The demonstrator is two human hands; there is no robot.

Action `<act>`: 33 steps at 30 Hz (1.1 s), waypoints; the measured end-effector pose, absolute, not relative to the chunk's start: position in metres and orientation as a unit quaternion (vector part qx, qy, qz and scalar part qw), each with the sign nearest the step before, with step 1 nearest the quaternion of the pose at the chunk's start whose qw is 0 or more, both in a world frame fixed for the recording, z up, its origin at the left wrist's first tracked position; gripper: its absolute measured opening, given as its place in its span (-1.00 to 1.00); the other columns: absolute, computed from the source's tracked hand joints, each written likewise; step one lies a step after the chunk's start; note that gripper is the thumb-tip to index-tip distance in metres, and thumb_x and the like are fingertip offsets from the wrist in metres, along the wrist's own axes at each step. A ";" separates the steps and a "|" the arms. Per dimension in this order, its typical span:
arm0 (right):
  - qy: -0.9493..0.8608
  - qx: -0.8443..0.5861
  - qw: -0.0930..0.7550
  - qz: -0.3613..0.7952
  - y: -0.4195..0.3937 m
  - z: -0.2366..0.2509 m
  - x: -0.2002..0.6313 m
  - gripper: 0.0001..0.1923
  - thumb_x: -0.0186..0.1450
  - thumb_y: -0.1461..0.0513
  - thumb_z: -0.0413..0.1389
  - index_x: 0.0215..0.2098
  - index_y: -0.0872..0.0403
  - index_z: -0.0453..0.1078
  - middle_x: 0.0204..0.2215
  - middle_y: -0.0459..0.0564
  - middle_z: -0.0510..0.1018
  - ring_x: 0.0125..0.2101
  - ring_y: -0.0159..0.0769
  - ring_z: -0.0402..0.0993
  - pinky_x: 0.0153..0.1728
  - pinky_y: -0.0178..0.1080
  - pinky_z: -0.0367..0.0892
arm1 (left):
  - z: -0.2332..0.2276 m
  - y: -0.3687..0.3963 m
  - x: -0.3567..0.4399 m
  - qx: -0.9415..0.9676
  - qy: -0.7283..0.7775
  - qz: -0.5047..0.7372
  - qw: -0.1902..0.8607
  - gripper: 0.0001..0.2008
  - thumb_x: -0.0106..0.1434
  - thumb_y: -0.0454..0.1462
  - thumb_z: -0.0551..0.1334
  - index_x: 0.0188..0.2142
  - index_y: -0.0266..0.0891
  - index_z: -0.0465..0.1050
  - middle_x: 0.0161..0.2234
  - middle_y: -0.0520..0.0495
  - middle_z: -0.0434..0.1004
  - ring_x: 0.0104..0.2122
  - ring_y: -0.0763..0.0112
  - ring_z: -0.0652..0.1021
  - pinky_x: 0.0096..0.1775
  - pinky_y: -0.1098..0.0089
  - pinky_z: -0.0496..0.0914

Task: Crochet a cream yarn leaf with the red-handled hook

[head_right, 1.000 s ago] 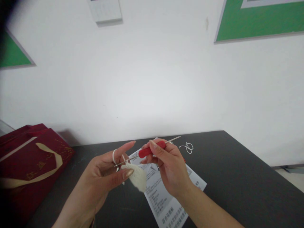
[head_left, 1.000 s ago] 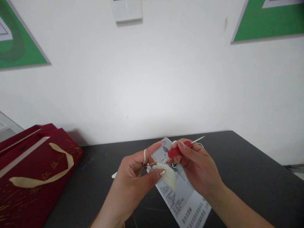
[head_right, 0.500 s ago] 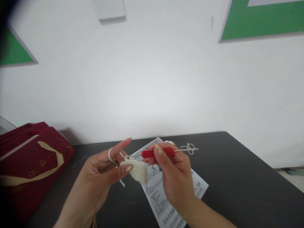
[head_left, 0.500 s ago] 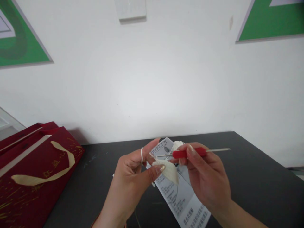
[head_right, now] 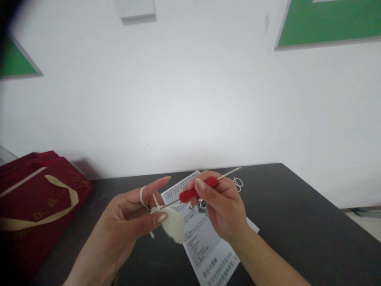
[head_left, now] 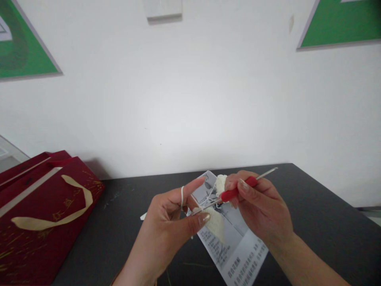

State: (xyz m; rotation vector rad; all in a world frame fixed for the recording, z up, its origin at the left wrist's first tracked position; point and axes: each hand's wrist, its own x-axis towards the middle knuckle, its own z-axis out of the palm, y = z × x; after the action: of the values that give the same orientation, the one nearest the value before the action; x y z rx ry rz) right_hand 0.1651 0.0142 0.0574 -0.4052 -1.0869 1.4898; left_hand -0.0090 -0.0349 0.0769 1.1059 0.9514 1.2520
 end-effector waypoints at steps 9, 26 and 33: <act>-0.623 -0.145 0.613 0.465 0.007 0.061 0.184 -0.85 0.29 0.24 0.14 -0.33 0.05 0.57 -0.54 -0.04 0.53 -0.50 -0.30 0.38 -0.34 -0.15 0.39 | 0.075 -0.038 -0.009 0.530 0.435 0.534 0.494 -0.63 0.11 -0.35 0.36 -0.10 0.08 0.57 -0.53 0.17 0.47 -0.52 0.58 0.39 -0.14 0.44 0.38; -0.820 -0.204 0.529 0.077 -0.029 0.086 0.191 -0.94 0.27 0.34 0.15 -0.29 0.11 0.46 -0.48 -0.04 0.61 -0.38 -0.29 0.58 -0.25 -0.28 0.52 | 0.070 -0.038 -0.005 0.586 0.508 0.547 0.315 -0.59 0.06 -0.37 0.36 -0.10 0.05 0.58 -0.52 0.12 0.52 -0.49 0.48 0.50 -0.27 0.44 0.43; -0.832 -0.224 0.504 -0.061 -0.040 0.080 0.180 -0.88 0.33 0.31 0.09 -0.32 0.14 0.47 -0.50 -0.02 0.64 -0.36 -0.28 0.60 -0.11 -0.29 0.52 | 0.064 -0.036 -0.001 0.600 0.519 0.569 0.216 -0.55 0.10 -0.39 0.33 -0.04 0.10 0.52 -0.50 0.16 0.51 -0.47 0.54 0.53 -0.36 0.56 0.43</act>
State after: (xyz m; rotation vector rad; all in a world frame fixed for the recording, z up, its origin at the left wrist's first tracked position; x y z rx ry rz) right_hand 0.1804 -0.0396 0.0804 -0.5414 -2.0090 -0.1477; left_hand -0.0011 -0.0360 0.0643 1.6638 1.4388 1.5778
